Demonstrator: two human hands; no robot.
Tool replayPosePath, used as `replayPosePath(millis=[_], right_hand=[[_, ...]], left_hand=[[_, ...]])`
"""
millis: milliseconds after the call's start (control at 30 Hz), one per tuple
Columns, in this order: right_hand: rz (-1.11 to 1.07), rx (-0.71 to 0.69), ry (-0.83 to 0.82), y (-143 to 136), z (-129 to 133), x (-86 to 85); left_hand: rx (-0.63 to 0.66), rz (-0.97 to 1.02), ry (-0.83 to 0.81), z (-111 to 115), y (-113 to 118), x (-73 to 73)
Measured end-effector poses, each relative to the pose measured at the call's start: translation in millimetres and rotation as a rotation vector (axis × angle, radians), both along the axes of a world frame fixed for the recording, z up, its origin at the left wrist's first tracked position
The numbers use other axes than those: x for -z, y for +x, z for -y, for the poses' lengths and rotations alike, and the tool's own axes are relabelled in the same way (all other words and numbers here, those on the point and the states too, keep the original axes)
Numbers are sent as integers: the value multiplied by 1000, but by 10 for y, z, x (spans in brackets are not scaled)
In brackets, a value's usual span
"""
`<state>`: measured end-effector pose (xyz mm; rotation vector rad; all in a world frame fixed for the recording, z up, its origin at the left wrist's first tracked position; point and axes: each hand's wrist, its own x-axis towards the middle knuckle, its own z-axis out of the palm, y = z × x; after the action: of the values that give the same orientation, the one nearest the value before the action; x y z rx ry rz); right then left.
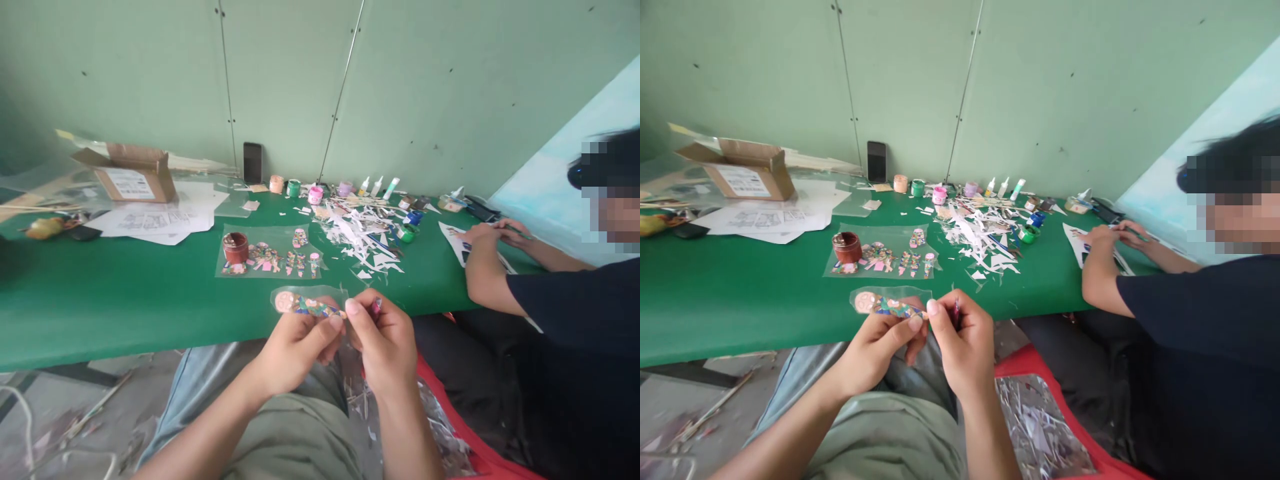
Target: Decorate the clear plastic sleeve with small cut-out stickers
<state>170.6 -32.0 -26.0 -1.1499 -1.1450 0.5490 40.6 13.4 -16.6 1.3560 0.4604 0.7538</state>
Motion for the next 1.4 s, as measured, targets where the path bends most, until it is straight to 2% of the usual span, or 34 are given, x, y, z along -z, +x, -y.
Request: replayPosePath(millis=[100,233,333,500,667,767,1033,1400], right_hand=[[42,-9,15,-16,27,-41],[78,6,28,1,79,-87],[119,-19,29,27,101,-89],[258,79,63,25,120,-17],[470,182,189,-60,111,45],[566,218,254,-110,90,41],[508,144,312,-279,93,-20],[448,265,258,-437,15,93]], left_hand=[[34,-19,-15,26,-17,-24],[7,2,6,48,-43,-67],[-6,25,-48,44,-35,-68],[-166,92,-177,36,14,-63],[-275,88,-188,68,-1,-114],[-288,78,-187,97,-30,-122],[-240,147,-211,166,-156,-140],[-275,204,-249,156,-98,-167]])
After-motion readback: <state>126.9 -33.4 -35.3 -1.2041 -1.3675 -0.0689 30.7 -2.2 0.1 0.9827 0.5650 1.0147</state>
